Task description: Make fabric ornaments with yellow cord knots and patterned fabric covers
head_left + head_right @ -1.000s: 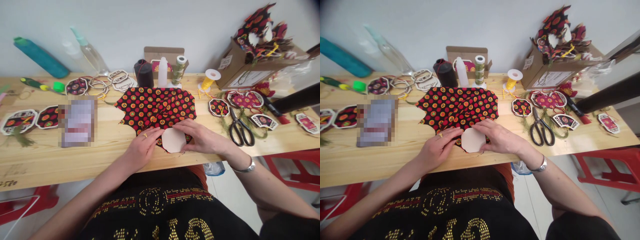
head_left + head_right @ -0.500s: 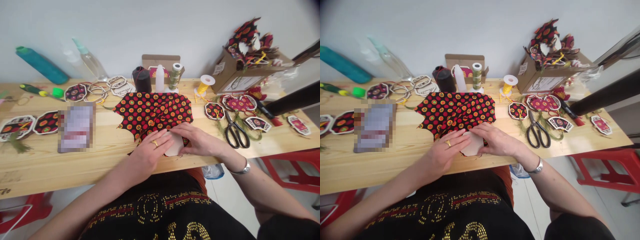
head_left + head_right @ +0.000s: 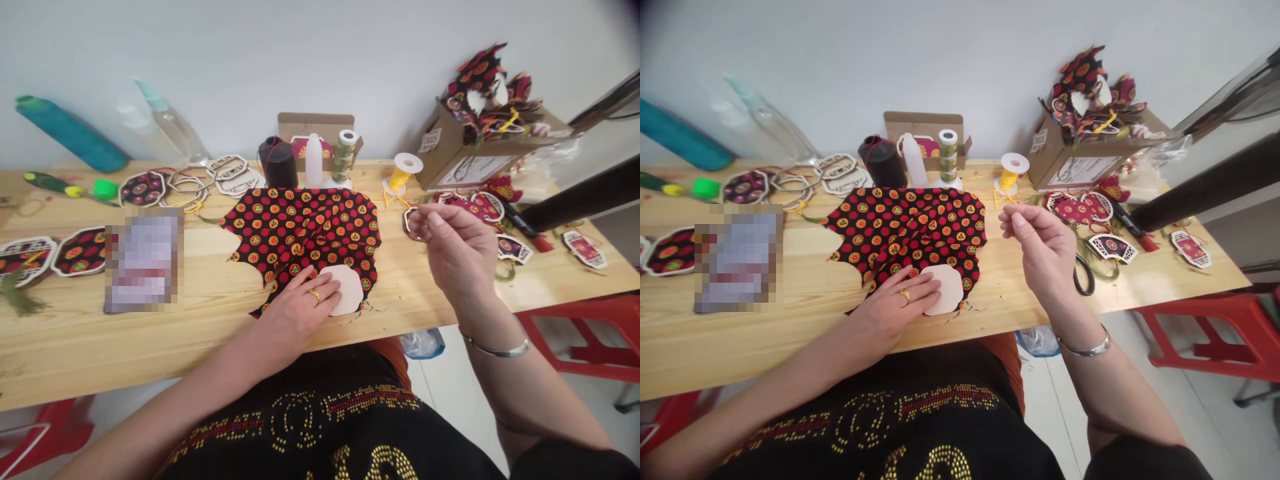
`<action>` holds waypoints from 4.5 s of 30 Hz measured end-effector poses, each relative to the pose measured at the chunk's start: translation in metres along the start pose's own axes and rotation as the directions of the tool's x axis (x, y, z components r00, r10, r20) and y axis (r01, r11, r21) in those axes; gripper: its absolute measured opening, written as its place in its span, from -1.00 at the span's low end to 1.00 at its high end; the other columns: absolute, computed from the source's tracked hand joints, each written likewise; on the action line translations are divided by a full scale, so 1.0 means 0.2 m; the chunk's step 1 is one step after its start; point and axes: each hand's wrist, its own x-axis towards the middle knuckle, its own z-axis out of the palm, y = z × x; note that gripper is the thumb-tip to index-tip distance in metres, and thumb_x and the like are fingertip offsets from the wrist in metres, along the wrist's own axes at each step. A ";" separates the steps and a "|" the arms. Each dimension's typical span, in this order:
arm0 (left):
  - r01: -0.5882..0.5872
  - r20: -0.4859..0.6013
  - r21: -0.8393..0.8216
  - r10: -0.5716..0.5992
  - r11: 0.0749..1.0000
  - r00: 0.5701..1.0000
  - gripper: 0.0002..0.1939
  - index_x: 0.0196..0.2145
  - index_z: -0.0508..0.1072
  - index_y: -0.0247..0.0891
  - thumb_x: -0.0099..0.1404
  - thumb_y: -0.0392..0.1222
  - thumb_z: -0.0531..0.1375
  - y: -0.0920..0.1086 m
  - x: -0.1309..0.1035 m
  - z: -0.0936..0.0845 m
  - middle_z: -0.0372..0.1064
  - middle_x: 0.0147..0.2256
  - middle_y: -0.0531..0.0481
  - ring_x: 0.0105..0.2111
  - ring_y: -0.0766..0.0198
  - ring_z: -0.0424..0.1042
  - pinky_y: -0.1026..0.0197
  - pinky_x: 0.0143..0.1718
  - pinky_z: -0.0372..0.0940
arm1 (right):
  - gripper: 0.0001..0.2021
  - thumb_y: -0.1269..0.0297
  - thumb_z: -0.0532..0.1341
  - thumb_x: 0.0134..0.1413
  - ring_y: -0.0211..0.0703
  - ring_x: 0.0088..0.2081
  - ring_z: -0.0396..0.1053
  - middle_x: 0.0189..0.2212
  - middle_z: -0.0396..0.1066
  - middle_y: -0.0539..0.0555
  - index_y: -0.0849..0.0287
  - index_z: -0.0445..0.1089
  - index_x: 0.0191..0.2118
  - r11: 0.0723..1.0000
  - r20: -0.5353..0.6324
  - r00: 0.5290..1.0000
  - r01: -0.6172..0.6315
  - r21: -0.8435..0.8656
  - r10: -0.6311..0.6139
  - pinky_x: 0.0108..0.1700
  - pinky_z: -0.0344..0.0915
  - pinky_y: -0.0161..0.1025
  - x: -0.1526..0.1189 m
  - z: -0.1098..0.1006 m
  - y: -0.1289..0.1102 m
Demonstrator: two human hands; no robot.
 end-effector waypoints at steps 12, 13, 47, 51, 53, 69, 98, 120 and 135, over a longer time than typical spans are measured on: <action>-0.010 0.009 0.036 0.010 0.999 1.000 -0.51 0.09 0.29 -0.35 0.24 -0.55 -0.07 0.00 0.00 0.00 0.33 0.12 -0.18 0.19 0.10 0.19 -0.16 0.22 0.04 | -0.68 0.55 0.00 0.18 -0.08 -0.04 0.33 -0.06 0.35 0.22 0.22 0.35 -0.02 0.900 0.636 0.757 0.369 -0.232 -0.147 -0.01 0.39 -0.04 -0.27 0.17 0.00; -0.007 0.009 0.037 0.006 0.999 1.000 -0.49 0.10 0.28 -0.34 0.23 -0.55 -0.08 0.00 0.00 0.01 0.32 0.12 -0.17 0.20 0.11 0.18 -0.16 0.23 0.04 | -0.66 0.57 0.00 0.17 -0.06 -0.03 0.31 -0.05 0.34 0.22 0.22 0.34 0.00 0.886 0.668 0.732 0.393 -0.248 -0.137 0.00 0.38 -0.03 -0.27 0.18 0.01; 0.595 0.074 -0.745 -0.850 0.300 0.521 -0.76 -0.55 0.29 -0.24 0.17 -0.10 0.21 0.00 0.00 -0.16 0.23 -0.59 0.13 -0.54 0.37 0.18 0.28 -0.48 0.10 | -0.67 0.65 0.01 0.03 -0.03 -0.15 0.23 -0.14 0.34 0.25 0.33 0.37 -0.12 0.648 0.764 0.640 0.616 -0.448 -0.080 -0.08 0.36 -0.08 -0.33 0.23 -0.03; 0.279 0.249 -0.950 -0.883 -0.142 0.399 -0.86 -0.50 0.35 -0.26 0.05 -0.30 0.29 0.00 0.03 -0.14 0.27 -0.57 0.15 -0.54 0.41 0.24 0.35 -0.51 0.16 | -0.66 0.65 0.00 0.04 -0.02 -0.12 0.23 -0.12 0.33 0.26 0.33 0.35 -0.09 0.650 0.761 0.645 0.609 -0.456 -0.070 -0.07 0.35 -0.08 -0.33 0.23 -0.02; 0.154 0.350 -0.937 -0.872 -0.315 0.341 -0.82 -0.42 0.42 -0.28 -0.01 -0.46 0.27 -0.01 0.04 -0.13 0.38 -0.47 0.09 -0.46 0.39 0.34 0.36 -0.44 0.25 | -0.66 0.65 0.00 0.04 -0.01 -0.10 0.22 -0.12 0.33 0.26 0.34 0.35 -0.08 0.649 0.762 0.644 0.608 -0.456 -0.068 -0.05 0.35 -0.08 -0.33 0.23 -0.02; 0.838 0.142 -0.217 -0.833 0.501 0.535 -0.55 -0.50 0.33 -0.19 0.20 0.26 0.05 -0.02 -0.09 -0.23 0.30 -0.58 0.05 -0.55 0.23 0.24 0.20 -0.49 0.02 | -0.66 0.65 0.03 0.04 -0.03 -0.11 0.24 -0.12 0.34 0.25 0.34 0.35 -0.07 0.643 0.757 0.650 0.608 -0.465 -0.068 -0.03 0.35 -0.08 -0.33 0.23 -0.03; 0.717 -0.087 -0.396 -0.801 0.573 0.592 -0.59 -0.64 0.04 -0.17 0.21 -0.01 0.14 -0.04 0.09 -0.13 -0.03 -0.67 0.18 -0.63 0.34 0.02 0.22 -0.56 -0.05 | -0.78 0.33 0.13 0.20 -0.03 -0.17 0.25 -0.23 0.36 0.24 0.41 0.42 -0.19 0.676 0.695 0.716 0.547 -0.494 -0.072 -0.06 0.39 -0.11 -0.34 0.26 -0.07; 0.712 -0.034 0.164 -0.717 0.683 0.696 -0.72 -0.55 0.32 -0.19 0.26 -0.04 0.10 -0.03 0.14 -0.08 0.33 -0.52 -0.05 -0.46 0.12 0.34 0.17 -0.48 0.11 | -0.78 0.33 0.10 0.22 -0.02 -0.14 0.28 -0.20 0.39 0.25 0.37 0.41 -0.18 0.702 0.651 0.754 0.511 -0.496 -0.089 -0.04 0.40 -0.06 -0.35 0.28 -0.06; 0.785 -0.003 -0.170 -0.797 0.596 0.604 -0.65 -0.68 0.16 -0.17 0.18 -0.12 0.15 0.00 0.18 -0.13 0.20 -0.66 0.06 -0.60 0.24 0.19 0.19 -0.52 0.00 | -0.64 0.26 0.18 0.17 0.21 0.12 0.25 0.06 0.31 0.50 0.52 0.43 -0.08 0.723 0.535 0.812 0.514 -0.462 -0.235 0.07 0.36 0.13 -0.41 0.27 0.05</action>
